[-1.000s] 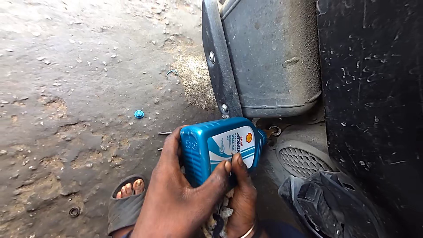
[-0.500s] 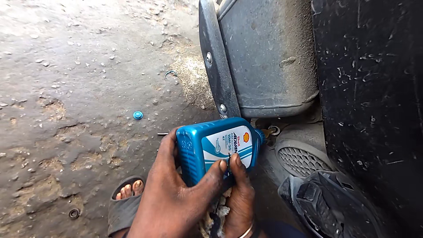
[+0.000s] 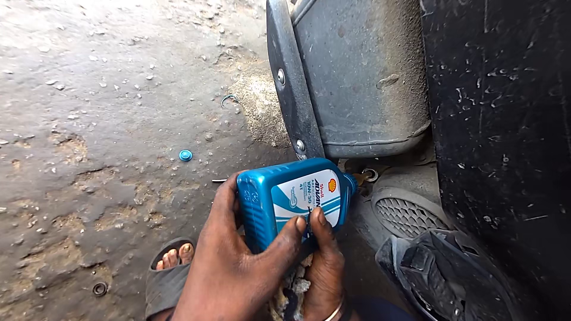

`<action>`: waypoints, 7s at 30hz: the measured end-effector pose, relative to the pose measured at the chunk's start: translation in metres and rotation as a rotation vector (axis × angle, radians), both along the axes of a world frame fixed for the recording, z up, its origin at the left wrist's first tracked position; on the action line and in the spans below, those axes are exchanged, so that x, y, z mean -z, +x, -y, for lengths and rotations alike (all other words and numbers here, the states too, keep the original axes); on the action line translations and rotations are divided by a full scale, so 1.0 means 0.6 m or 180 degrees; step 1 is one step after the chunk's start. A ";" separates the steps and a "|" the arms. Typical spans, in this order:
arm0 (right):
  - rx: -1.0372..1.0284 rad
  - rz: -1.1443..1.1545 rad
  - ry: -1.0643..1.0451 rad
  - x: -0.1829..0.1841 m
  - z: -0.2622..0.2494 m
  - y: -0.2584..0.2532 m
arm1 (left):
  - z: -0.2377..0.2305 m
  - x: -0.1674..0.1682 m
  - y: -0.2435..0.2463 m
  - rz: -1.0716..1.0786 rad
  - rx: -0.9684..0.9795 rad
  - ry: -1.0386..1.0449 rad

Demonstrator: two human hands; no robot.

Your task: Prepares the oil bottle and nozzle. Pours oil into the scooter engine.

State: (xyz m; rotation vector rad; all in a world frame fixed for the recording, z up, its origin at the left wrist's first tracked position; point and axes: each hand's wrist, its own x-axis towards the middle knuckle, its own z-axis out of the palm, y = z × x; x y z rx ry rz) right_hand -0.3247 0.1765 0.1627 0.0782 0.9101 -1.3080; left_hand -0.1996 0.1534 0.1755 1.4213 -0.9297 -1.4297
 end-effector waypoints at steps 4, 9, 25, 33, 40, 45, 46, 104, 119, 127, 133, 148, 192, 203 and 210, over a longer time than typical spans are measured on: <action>0.0032 -0.0123 0.0066 -0.004 0.003 0.003 | 0.000 0.001 0.000 0.0026 -0.0006 -0.0040; 0.0078 -0.0198 0.0076 -0.004 0.003 0.004 | 0.002 -0.002 0.001 0.0053 0.0012 -0.0016; -0.0013 -0.0197 0.0003 -0.003 0.003 0.002 | 0.002 -0.003 0.000 0.0042 0.0015 -0.0006; -0.0019 -0.0180 0.0007 -0.001 0.002 0.001 | 0.002 -0.004 0.000 0.0039 0.0030 0.0006; 0.0028 -0.0076 0.0065 -0.007 0.004 0.002 | 0.002 -0.004 0.000 0.0016 0.0022 -0.0015; 0.0012 -0.0111 0.0048 -0.003 0.003 0.002 | 0.002 -0.002 0.001 0.0015 0.0005 -0.0014; 0.0014 -0.0110 0.0030 -0.001 0.003 0.002 | 0.003 -0.002 0.001 0.0010 0.0009 -0.0006; -0.0015 -0.0144 0.0021 -0.005 0.003 0.002 | 0.003 -0.005 0.000 0.0129 0.0030 -0.0052; -0.0062 -0.0023 0.0017 -0.004 0.003 0.000 | 0.003 -0.004 0.000 0.0092 0.0033 -0.0040; 0.0008 -0.0142 0.0022 -0.005 0.004 0.000 | 0.003 -0.002 -0.002 0.0121 0.0029 -0.0025; -0.0002 -0.0063 -0.0013 -0.003 0.003 -0.003 | 0.003 -0.004 -0.002 0.0116 0.0058 -0.0020; 0.0039 -0.0030 0.0013 -0.008 0.003 -0.001 | 0.002 -0.004 -0.001 0.0142 0.0069 -0.0050; 0.0065 -0.0082 0.0064 -0.011 0.002 0.001 | 0.001 -0.008 0.000 0.0076 0.0081 0.0002; 0.0001 -0.0037 -0.0022 -0.007 0.001 -0.001 | 0.001 -0.006 0.000 0.0111 0.0074 -0.0044; -0.0008 -0.0008 -0.0002 -0.008 0.000 -0.002 | 0.000 -0.007 -0.001 0.0129 0.0083 -0.0033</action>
